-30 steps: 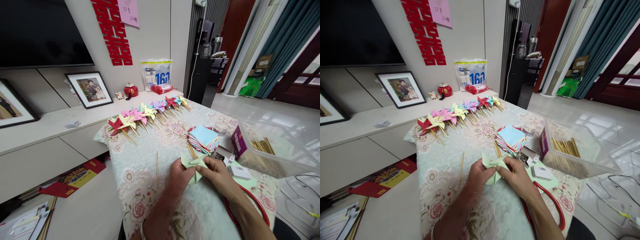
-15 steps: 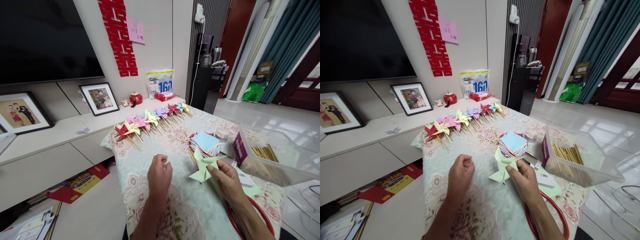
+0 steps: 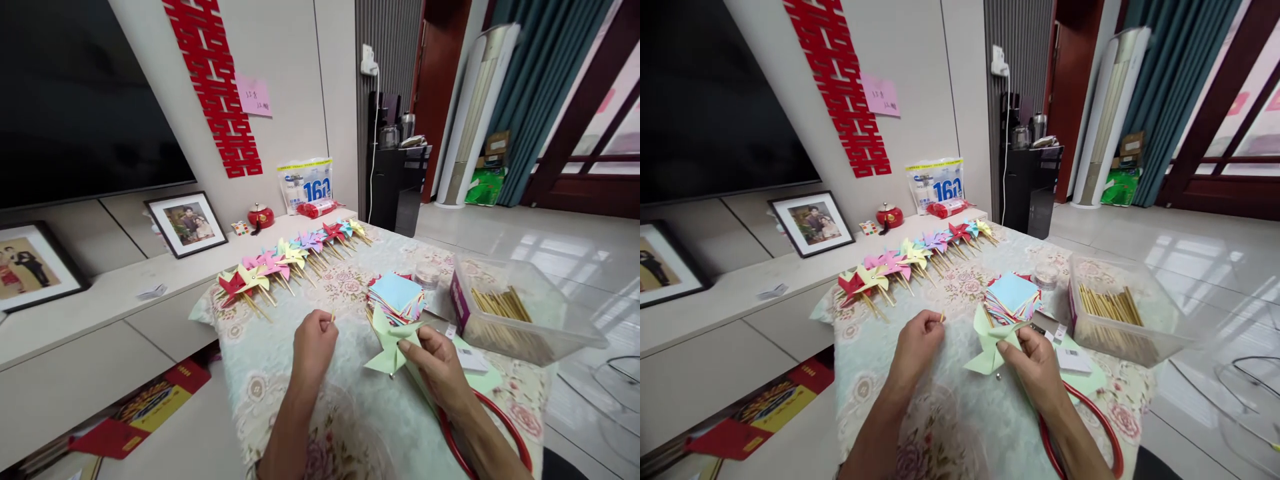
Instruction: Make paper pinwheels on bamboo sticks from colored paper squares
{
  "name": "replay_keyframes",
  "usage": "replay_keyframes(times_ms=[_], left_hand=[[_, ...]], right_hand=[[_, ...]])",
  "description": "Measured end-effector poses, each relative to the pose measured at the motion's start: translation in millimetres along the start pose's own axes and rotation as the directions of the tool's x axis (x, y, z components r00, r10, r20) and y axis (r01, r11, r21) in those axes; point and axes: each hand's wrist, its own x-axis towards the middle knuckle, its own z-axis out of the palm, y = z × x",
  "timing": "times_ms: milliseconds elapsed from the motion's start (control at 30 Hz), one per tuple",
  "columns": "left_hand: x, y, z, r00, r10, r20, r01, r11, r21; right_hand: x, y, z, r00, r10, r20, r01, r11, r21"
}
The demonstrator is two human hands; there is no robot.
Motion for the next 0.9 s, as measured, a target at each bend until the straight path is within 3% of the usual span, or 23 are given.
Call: replay_keyframes(times_ms=[33, 100, 167, 233, 400, 600, 700, 900], left_hand=[[-2.2, 10.0, 6.4, 0.999, -0.018, 0.028, 0.026, 0.941, -0.336], [-9.3, 26.1, 21.4, 0.993, -0.017, 0.117, 0.1, 0.658, -0.747], [-18.6, 34.1, 36.8, 0.98, 0.015, 0.2, 0.177, 0.409, -0.895], [-27.8, 34.5, 49.3, 0.965, 0.035, 0.262, 0.24, 0.291, -0.926], [-39.8, 25.3, 58.8, 0.924, 0.09, 0.372, 0.349, 0.205, -0.914], [-45.8, 32.3, 52.6, 0.903, 0.1, 0.418, 0.386, 0.238, -0.891], [-49.7, 35.8, 52.5, 0.897, 0.113, 0.428, 0.392, 0.245, -0.887], [-53.2, 28.5, 56.3, 0.887, 0.185, 0.424, 0.355, 0.316, -0.88]], right_hand=[[-0.3, -1.8, 0.2, 1.0, -0.01, -0.003, 0.01, 1.0, 0.003], [-1.2, -5.6, -0.8, 0.999, -0.036, 0.022, 0.036, 0.999, 0.005], [-3.0, -10.0, -3.3, 0.997, -0.064, 0.053, 0.064, 0.998, 0.003], [-5.3, -15.2, -5.8, 0.993, -0.089, 0.076, 0.091, 0.996, -0.02], [-8.9, -35.0, -6.6, 0.962, -0.172, 0.214, 0.224, 0.942, -0.249], [-12.2, -67.3, -0.7, 0.81, -0.414, 0.415, 0.574, 0.701, -0.423], [-15.2, -79.8, 0.3, 0.763, -0.479, 0.435, 0.647, 0.577, -0.499], [-15.4, -84.9, -0.7, 0.679, -0.577, 0.453, 0.726, 0.44, -0.528]])
